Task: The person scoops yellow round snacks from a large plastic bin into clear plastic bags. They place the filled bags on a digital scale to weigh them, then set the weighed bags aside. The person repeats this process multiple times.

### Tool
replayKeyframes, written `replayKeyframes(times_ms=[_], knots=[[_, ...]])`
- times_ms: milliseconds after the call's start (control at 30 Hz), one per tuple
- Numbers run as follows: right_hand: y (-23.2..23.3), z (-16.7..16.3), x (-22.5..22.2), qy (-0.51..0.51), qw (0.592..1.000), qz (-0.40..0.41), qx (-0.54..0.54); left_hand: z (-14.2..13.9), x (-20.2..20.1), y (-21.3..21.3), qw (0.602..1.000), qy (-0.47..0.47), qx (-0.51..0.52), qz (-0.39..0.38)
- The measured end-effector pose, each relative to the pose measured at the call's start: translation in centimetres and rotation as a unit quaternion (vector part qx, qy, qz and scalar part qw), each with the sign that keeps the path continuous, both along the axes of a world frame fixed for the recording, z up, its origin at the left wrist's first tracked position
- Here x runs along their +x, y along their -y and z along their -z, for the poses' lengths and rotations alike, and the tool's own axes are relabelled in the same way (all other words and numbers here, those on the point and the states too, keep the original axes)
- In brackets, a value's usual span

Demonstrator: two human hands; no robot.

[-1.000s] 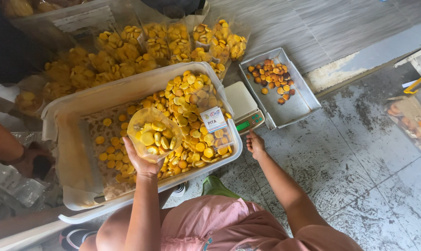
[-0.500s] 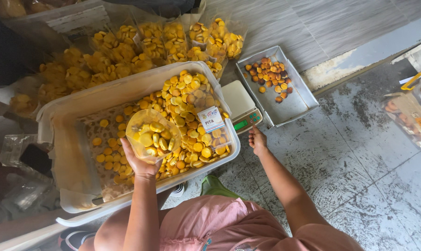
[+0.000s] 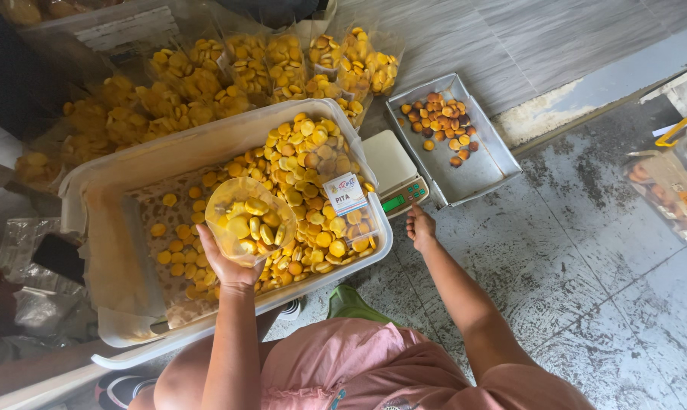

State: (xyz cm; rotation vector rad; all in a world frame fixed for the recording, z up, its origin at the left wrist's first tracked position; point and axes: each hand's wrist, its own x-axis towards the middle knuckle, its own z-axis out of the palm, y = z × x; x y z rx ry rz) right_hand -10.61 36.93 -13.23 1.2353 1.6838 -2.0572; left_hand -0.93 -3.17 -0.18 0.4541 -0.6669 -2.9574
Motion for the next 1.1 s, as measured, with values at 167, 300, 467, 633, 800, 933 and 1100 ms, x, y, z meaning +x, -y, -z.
replayKeyframes(times_ms=[167,300,467,633,800,933,1100], knots=[[0.6,-1.0,0.7,-0.118,0.982,0.105,0.106,-0.1,0.1,0.0,1.0,-0.007,-0.003,0.002],[2.2,-8.4,3.3,-0.44,0.86,-0.054,0.253,0.3,0.0,-0.1,1.0,-0.007,0.01,0.004],[8.7,-20.9,8.9,-0.65,0.578,-0.353,0.343,1.1,0.0,-1.3,0.997,0.059,0.005,0.053],[15.8,-26.2,9.4,-0.674,0.46,-0.443,0.373,0.5,0.5,-1.6,0.994,0.05,-0.017,0.098],[12.5,-29.4,8.4,-0.69,0.442,-0.466,0.334,0.2,0.1,-2.2,0.979,0.063,0.022,0.192],[2.3,-34.6,9.3,-0.595,0.514,-0.492,0.374,1.9,-0.9,-2.2,0.989,0.048,-0.076,0.118],[-2.5,-32.7,7.4,-0.379,0.525,-0.629,0.431,5.2,-1.7,-0.8,0.948,0.125,-0.289,0.05]])
